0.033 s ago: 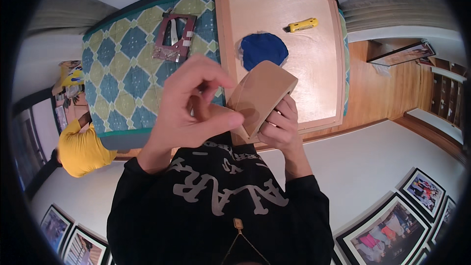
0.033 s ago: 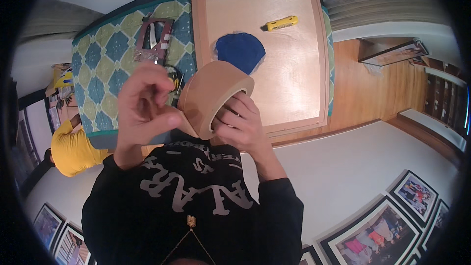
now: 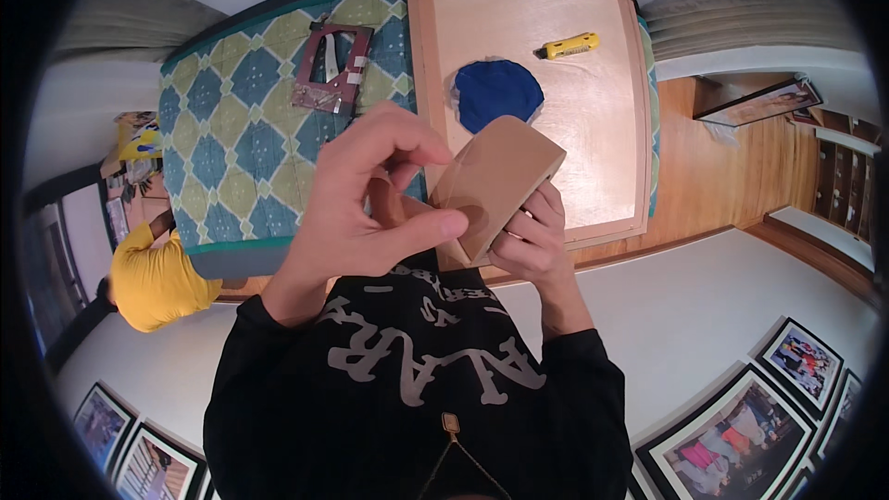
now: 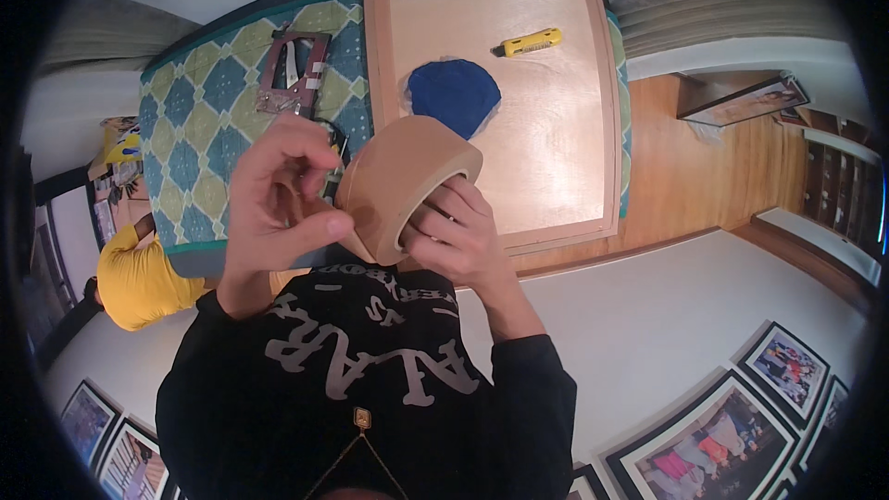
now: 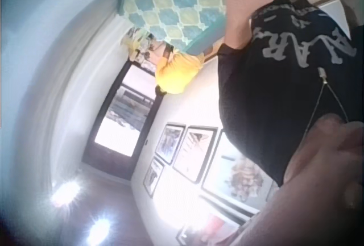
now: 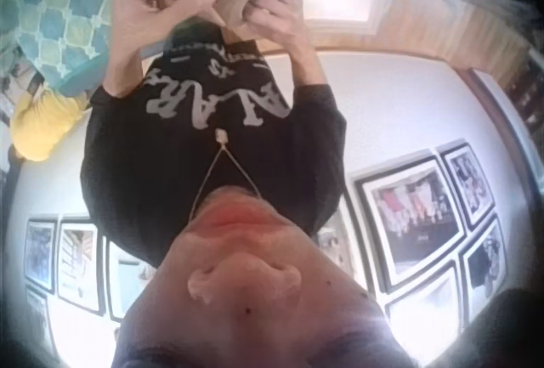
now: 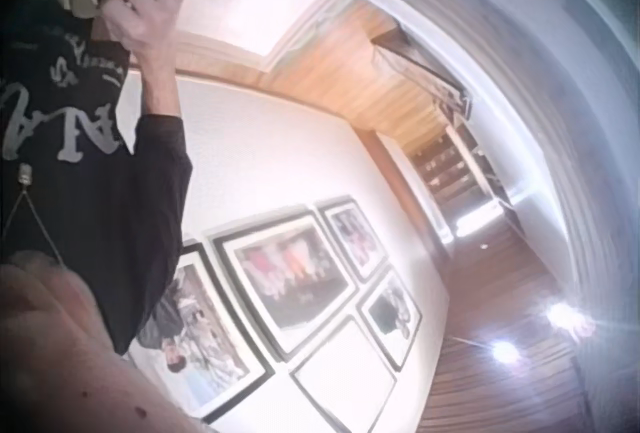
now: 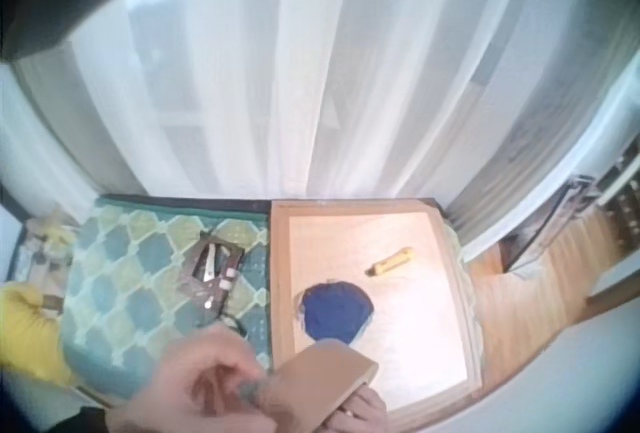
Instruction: The person applies brown packing tape to the edges of a wooden furniture piece using a utility knife to cut the tape and a blue cloth to smooth it. The person repeatedly measures, cuts, and presses tape along the frame edges.
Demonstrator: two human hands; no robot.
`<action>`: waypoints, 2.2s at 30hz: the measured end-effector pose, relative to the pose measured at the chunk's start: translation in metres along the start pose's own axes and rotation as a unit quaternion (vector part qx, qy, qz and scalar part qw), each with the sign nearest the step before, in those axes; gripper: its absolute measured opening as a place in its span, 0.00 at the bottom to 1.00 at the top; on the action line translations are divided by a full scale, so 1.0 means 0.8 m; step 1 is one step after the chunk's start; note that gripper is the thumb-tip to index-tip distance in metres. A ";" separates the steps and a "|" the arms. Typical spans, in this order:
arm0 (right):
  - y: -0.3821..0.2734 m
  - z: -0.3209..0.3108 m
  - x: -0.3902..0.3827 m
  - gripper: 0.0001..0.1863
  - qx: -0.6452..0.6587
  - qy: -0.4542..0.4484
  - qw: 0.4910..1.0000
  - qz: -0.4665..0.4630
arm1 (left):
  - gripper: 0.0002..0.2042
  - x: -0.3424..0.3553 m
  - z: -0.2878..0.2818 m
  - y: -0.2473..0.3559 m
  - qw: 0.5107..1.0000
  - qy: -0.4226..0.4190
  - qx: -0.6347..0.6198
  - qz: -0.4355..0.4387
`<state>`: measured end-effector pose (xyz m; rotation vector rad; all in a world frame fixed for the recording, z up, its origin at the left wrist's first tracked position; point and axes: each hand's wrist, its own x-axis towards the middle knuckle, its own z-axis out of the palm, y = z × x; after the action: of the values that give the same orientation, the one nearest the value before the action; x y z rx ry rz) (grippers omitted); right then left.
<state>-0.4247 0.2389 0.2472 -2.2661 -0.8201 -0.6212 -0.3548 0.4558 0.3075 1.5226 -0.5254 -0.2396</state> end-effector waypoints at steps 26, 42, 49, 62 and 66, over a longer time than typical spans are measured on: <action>-0.096 -0.145 -0.080 0.04 -0.120 -0.022 0.957 -0.264 | 0.10 -0.134 0.166 0.069 0.947 0.167 0.073 0.263; -0.107 -0.167 -0.082 0.05 -0.135 -0.045 0.951 -0.274 | 0.12 -0.137 0.189 0.077 0.933 0.240 0.060 0.262; -0.109 -0.174 -0.085 0.06 -0.123 -0.066 0.953 -0.269 | 0.12 -0.133 0.181 0.075 0.939 0.171 0.072 0.289; -0.104 -0.174 -0.090 0.06 -0.113 -0.056 0.958 -0.257 | 0.11 -0.137 0.188 0.073 0.946 0.183 0.064 0.258; -0.101 -0.167 -0.094 0.07 -0.087 -0.051 0.962 -0.255 | 0.09 -0.142 0.195 0.083 0.951 0.238 0.042 0.192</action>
<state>-0.5601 0.1643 0.3256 -2.2605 -1.4753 -0.8355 -0.5372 0.3745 0.3477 1.4605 -0.4334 0.4481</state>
